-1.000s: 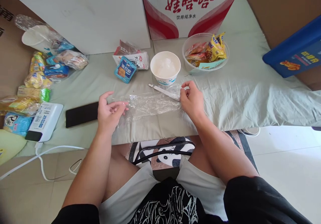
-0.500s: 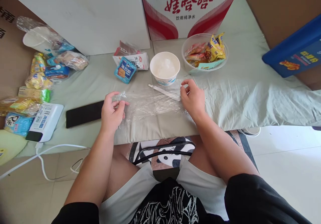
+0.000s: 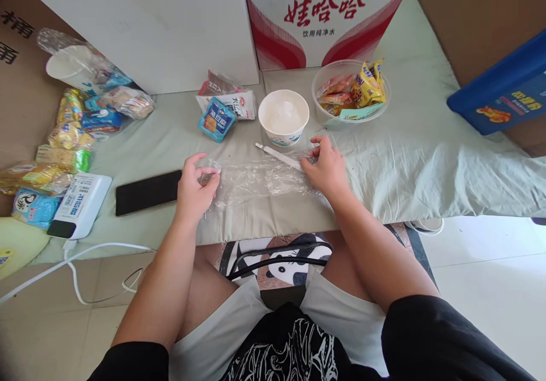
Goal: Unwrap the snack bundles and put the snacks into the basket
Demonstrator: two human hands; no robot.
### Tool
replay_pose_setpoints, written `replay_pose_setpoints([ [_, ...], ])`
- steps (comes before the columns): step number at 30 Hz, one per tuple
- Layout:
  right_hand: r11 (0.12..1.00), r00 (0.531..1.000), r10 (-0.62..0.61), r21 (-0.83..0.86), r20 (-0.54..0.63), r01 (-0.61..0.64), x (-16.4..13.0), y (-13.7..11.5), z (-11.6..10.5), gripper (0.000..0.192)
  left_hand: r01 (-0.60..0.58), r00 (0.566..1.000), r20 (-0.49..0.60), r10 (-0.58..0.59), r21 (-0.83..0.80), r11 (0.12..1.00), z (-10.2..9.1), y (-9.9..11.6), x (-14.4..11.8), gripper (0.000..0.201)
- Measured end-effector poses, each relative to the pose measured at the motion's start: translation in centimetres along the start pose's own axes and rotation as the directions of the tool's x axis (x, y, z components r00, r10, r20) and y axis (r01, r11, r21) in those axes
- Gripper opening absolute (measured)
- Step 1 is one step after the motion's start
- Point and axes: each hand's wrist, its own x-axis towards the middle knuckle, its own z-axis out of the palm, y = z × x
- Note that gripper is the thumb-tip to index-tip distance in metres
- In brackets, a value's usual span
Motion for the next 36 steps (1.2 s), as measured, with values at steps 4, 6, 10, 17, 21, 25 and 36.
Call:
replay_pose_setpoints([
  [4, 0.988, 1.000, 0.000, 0.155, 0.001, 0.000, -0.3, -0.9, -0.3, 0.037, -0.019, 1.000, -0.010, 0.019, 0.009, 1.000, 0.1, -0.2, 0.0, 0.055],
  [6, 0.969, 1.000, 0.020, 0.246, -0.017, -0.015, -0.5, -1.3, -0.5, 0.035, -0.033, 0.999, -0.028, 0.033, -0.014, 0.999, 0.2, -0.3, 0.0, 0.054],
  [10, 0.934, 0.998, 0.067, 0.354, -0.017, -0.057, -0.7, -1.6, -0.8, 0.034, -0.125, 0.989, -0.085, 0.123, -0.024, 0.992, 0.5, -0.7, -0.1, 0.053],
  [17, 0.937, 0.988, 0.142, 0.330, -0.065, -0.113, -0.4, -1.6, -1.2, 0.028, -0.353, 0.932, -0.038, 0.360, 0.126, 0.927, 0.9, -1.4, -0.2, 0.056],
  [21, 0.960, 0.992, 0.120, 0.258, -0.038, -0.106, -0.3, -1.4, -1.0, 0.032, -0.341, 0.938, -0.002, 0.346, 0.176, 0.924, 0.9, -1.2, -0.3, 0.056],
  [25, 0.979, 0.996, 0.086, 0.184, -0.006, -0.083, -0.2, -1.1, -0.8, 0.037, -0.328, 0.944, 0.023, 0.330, 0.200, 0.923, 0.7, -0.9, -0.4, 0.054],
  [36, 0.740, 0.985, 0.173, 0.661, -0.006, -0.126, 0.0, -1.2, -0.8, 0.030, -0.280, 0.959, 0.118, 0.256, 0.297, 0.913, 0.6, -0.9, -0.3, 0.058],
])
